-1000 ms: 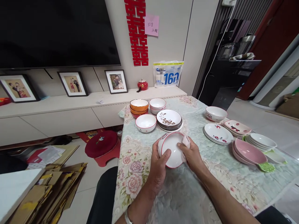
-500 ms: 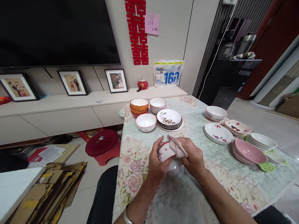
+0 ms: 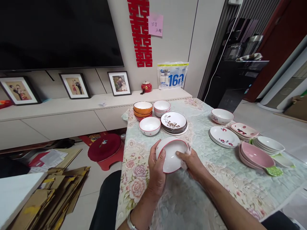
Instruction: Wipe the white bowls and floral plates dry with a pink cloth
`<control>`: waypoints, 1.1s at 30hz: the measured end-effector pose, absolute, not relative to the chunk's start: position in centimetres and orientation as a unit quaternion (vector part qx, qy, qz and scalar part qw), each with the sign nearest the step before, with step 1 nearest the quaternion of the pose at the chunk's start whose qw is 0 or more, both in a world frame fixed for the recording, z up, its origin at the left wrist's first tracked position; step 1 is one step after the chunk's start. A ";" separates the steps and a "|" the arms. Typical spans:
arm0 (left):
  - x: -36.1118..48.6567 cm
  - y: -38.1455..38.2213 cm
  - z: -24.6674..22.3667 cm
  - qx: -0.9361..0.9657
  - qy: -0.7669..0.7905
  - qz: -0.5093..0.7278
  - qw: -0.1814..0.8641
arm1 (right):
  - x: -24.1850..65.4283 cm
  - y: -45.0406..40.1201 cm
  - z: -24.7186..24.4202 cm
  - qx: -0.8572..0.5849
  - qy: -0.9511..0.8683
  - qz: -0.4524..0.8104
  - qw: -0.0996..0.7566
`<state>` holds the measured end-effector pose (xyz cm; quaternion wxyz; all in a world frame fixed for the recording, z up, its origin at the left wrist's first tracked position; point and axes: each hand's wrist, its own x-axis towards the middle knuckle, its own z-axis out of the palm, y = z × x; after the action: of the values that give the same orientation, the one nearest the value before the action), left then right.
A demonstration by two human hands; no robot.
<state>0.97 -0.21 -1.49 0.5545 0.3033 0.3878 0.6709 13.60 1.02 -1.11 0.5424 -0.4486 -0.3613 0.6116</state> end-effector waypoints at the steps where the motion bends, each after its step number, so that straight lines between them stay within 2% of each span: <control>1: 1.0 -0.2 -1.5 0.309 0.390 0.661 0.562 | 13.8 1.1 -1.2 -0.459 -0.366 0.597 0.547; 5: 0.9 -0.2 -1.3 0.387 0.402 0.606 0.567 | 15.4 1.9 -1.3 -0.505 -0.476 0.443 0.568; 10: 0.5 -0.4 -0.3 0.522 0.430 0.560 0.480 | 16.7 1.4 -0.9 -0.531 -0.644 0.181 0.520; 15: 0.1 -0.6 -0.2 0.572 0.408 0.582 0.409 | 16.3 0.2 -0.5 -0.484 -0.701 0.101 0.514; 19: 0.2 -0.7 -0.7 0.509 0.388 0.622 0.451 | 15.9 0.6 -0.4 -0.501 -0.641 0.173 0.555; 24: 0.9 -0.6 -1.1 0.357 0.374 0.654 0.552 | 14.9 1.3 -0.4 -0.460 -0.507 0.432 0.588; 28: 1.3 -0.4 -0.9 0.270 0.363 0.677 0.580 | 14.0 1.1 -0.8 -0.428 -0.413 0.571 0.566; 30: 1.3 -0.3 -0.9 0.256 0.358 0.675 0.593 | 14.0 1.1 -1.0 -0.439 -0.394 0.596 0.546; 33: 1.1 -0.2 -0.9 0.281 0.350 0.631 0.633 | 14.7 1.4 -1.2 -0.477 -0.406 0.559 0.543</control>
<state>1.12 -0.16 -0.86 0.6325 0.2815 0.3496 0.6312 14.71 1.41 -1.22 0.5430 -0.4774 -0.4057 0.5591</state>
